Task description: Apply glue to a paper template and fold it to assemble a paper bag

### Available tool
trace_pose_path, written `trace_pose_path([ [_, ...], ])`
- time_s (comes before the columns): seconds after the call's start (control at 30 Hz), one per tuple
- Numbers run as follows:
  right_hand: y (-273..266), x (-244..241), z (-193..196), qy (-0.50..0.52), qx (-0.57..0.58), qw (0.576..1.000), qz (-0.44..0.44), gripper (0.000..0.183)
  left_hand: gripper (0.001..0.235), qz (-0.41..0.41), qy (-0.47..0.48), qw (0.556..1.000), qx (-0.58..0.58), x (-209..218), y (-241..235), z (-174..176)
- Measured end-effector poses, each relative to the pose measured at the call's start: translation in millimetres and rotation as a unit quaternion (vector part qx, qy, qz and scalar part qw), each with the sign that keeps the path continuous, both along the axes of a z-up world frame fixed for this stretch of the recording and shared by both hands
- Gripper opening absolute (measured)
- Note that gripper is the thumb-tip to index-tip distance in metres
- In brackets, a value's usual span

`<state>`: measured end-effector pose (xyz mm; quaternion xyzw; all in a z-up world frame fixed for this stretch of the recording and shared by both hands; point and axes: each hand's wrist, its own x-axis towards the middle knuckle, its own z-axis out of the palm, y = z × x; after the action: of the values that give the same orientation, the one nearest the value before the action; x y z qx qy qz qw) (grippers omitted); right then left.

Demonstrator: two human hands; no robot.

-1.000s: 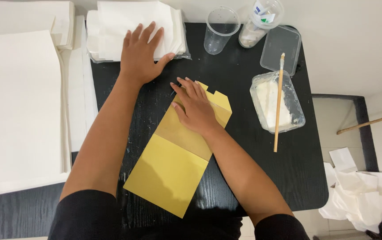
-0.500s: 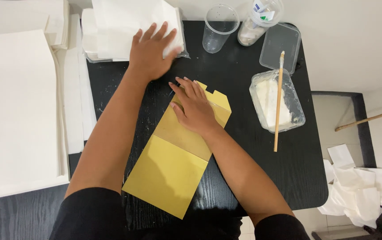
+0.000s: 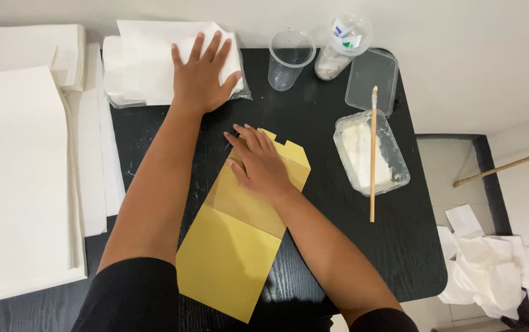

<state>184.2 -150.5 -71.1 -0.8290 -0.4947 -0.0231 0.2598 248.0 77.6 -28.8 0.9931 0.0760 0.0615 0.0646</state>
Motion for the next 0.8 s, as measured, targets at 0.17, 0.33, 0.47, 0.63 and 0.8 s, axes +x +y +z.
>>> trace_pose_path([
  [0.17,-1,-3,8,0.02,-0.017,1.0,0.004,0.051,0.083,0.016,0.027,0.998,0.057,8,8,-6],
  [0.33,0,2,7,0.039,-0.023,0.999,0.015,0.053,0.079,-0.009,-0.106,0.987,0.118,-17,12,26],
  [0.47,-3,1,8,0.007,0.026,0.997,0.067,0.054,0.055,-0.06,-0.272,0.958,0.074,-97,3,57],
  [0.63,-3,-1,22,0.036,-0.013,0.995,0.095,0.055,0.054,-0.019,-0.234,0.972,0.015,-219,21,50],
  [0.8,-1,-8,24,-0.005,0.023,0.999,0.03,0.053,0.067,0.124,-0.143,0.98,0.054,-347,45,21],
])
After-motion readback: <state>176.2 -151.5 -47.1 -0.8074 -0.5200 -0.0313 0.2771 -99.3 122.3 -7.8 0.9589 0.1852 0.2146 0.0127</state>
